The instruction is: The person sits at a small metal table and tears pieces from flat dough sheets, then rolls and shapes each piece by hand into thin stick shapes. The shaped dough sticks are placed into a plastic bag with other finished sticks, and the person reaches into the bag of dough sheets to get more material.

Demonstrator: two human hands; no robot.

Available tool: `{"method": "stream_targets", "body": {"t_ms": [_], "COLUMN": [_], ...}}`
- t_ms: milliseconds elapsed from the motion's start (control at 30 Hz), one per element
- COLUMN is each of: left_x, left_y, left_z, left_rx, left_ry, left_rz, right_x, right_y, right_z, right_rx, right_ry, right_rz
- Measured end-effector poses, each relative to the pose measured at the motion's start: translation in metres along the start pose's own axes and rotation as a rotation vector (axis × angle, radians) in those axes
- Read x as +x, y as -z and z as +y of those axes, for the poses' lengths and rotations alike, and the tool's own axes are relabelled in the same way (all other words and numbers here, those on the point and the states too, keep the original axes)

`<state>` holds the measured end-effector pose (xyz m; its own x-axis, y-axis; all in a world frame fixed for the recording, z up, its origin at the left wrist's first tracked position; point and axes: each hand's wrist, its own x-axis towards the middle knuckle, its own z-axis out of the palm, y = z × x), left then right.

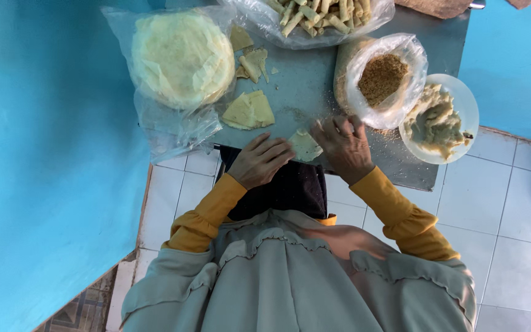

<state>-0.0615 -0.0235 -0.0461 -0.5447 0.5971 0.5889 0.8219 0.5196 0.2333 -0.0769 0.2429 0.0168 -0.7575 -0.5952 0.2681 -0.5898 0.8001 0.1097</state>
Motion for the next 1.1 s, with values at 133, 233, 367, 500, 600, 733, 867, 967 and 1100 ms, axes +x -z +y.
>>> {"method": "stream_targets", "body": {"t_ms": [133, 233, 367, 500, 600, 733, 867, 967, 1100], "left_x": [0.000, 0.000, -0.001, -0.003, 0.000, 0.005, 0.006, 0.015, 0.047], "left_y": [0.000, -0.001, -0.003, -0.004, -0.001, 0.010, 0.025, 0.027, 0.012], "left_z": [0.000, 0.000, -0.002, 0.000, 0.000, -0.002, -0.002, -0.003, -0.025], "left_rx": [-0.022, -0.022, -0.068, -0.062, -0.083, -0.136, -0.361, -0.534, -0.992], "left_ry": [0.027, 0.034, 0.041, 0.053, 0.055, 0.079, 0.203, 0.476, 0.744], "left_rz": [0.017, 0.018, 0.024, 0.032, 0.078, 0.058, 0.085, 0.266, 0.738], "right_x": [0.000, 0.004, 0.020, 0.074, 0.135, 0.189, 0.197, 0.188, 0.162], "right_y": [0.004, 0.014, 0.031, 0.020, -0.010, -0.048, -0.050, -0.031, 0.003], "right_z": [-0.011, -0.018, -0.014, -0.021, -0.032, -0.041, -0.015, 0.017, 0.029], "right_rx": [-0.028, 0.032, 0.213, 0.480, 0.746, 0.613, 0.838, 1.343, 1.921], "right_ry": [0.039, 0.019, -0.054, -0.111, -0.100, -0.103, -0.293, -0.354, -0.477], "right_rz": [0.004, 0.019, 0.092, 0.229, 0.261, 0.210, 0.202, 0.146, -0.056]}}
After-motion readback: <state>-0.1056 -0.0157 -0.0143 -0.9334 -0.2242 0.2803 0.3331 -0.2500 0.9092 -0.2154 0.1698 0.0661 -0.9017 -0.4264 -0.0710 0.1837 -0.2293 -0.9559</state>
